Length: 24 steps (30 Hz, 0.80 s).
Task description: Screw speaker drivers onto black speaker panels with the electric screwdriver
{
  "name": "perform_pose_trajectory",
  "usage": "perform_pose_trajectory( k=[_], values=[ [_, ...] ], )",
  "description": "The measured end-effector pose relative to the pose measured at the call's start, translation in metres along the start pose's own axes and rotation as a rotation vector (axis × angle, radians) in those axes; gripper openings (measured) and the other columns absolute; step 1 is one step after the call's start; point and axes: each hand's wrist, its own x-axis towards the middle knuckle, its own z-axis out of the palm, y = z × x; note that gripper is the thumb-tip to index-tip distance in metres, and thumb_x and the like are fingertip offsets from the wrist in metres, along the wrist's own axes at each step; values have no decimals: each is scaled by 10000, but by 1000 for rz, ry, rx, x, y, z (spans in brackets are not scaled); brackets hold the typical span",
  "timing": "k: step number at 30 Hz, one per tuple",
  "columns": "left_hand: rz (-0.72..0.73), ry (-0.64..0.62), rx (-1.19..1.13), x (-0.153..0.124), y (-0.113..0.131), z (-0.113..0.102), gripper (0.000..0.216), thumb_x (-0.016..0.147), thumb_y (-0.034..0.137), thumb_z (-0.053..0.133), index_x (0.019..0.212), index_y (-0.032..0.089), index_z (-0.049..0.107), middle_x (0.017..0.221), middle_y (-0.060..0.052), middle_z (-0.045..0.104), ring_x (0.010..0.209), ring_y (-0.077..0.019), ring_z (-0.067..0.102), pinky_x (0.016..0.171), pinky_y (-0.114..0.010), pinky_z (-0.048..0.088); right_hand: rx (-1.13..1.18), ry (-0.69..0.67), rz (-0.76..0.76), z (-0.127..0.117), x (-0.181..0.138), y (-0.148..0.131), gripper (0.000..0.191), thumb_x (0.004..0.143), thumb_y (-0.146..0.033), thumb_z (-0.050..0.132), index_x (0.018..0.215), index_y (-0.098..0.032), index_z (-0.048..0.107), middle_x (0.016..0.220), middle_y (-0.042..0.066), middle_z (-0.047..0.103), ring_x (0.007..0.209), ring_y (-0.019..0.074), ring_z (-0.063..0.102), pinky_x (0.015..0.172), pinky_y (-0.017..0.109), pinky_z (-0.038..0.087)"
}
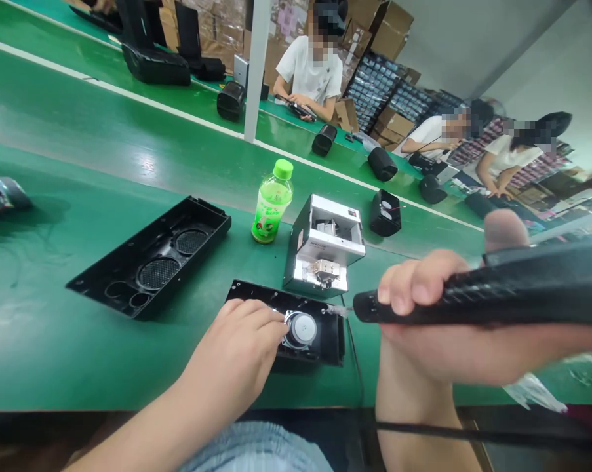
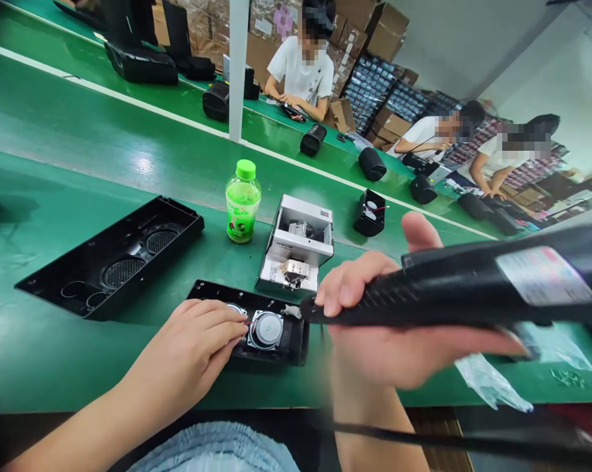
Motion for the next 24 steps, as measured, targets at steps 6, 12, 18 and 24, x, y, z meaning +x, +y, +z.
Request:
perform_pose_trajectory(
  k=[6, 12, 18, 24],
  values=[
    [-37, -52, -61, 6, 3, -6, 201, 1028, 122, 631, 1040, 232, 799, 1118, 3, 859, 1028, -233, 732, 895, -425, 432, -31, 52, 8, 13, -42, -7, 590, 952, -811, 614, 1243, -331, 799, 598, -47, 658, 442, 167, 541, 507, 362, 498],
    [-63, -66, 42, 6, -3, -9, 207, 1019, 115, 619, 973, 205, 800, 1126, -15, 858, 1063, -262, 733, 877, -444, 419, -17, 25, 50, 15, -66, 11, 626, 993, -821, 514, 1256, -326, 792, 600, -26, 669, 440, 188, 572, 497, 403, 527],
    [-77, -73, 136, 5, -11, -3, 202, 1026, 122, 621, 943, 185, 794, 1068, -30, 857, 1041, -277, 739, 837, -455, 410, -12, -58, 83, 14, -73, 29, 614, 963, -835, 562, 1203, -334, 824, 597, -16, 675, 441, 199, 594, 500, 419, 558],
    [-84, -88, 160, 5, -10, 1, 257, 1062, 157, 585, 862, 181, 745, 1008, -34, 842, 994, -263, 747, 807, -462, 392, -21, -78, 128, 17, -70, 44, 615, 947, -835, 597, 1162, -319, 854, 565, -19, 670, 403, 192, 581, 463, 399, 549]
  ],
)
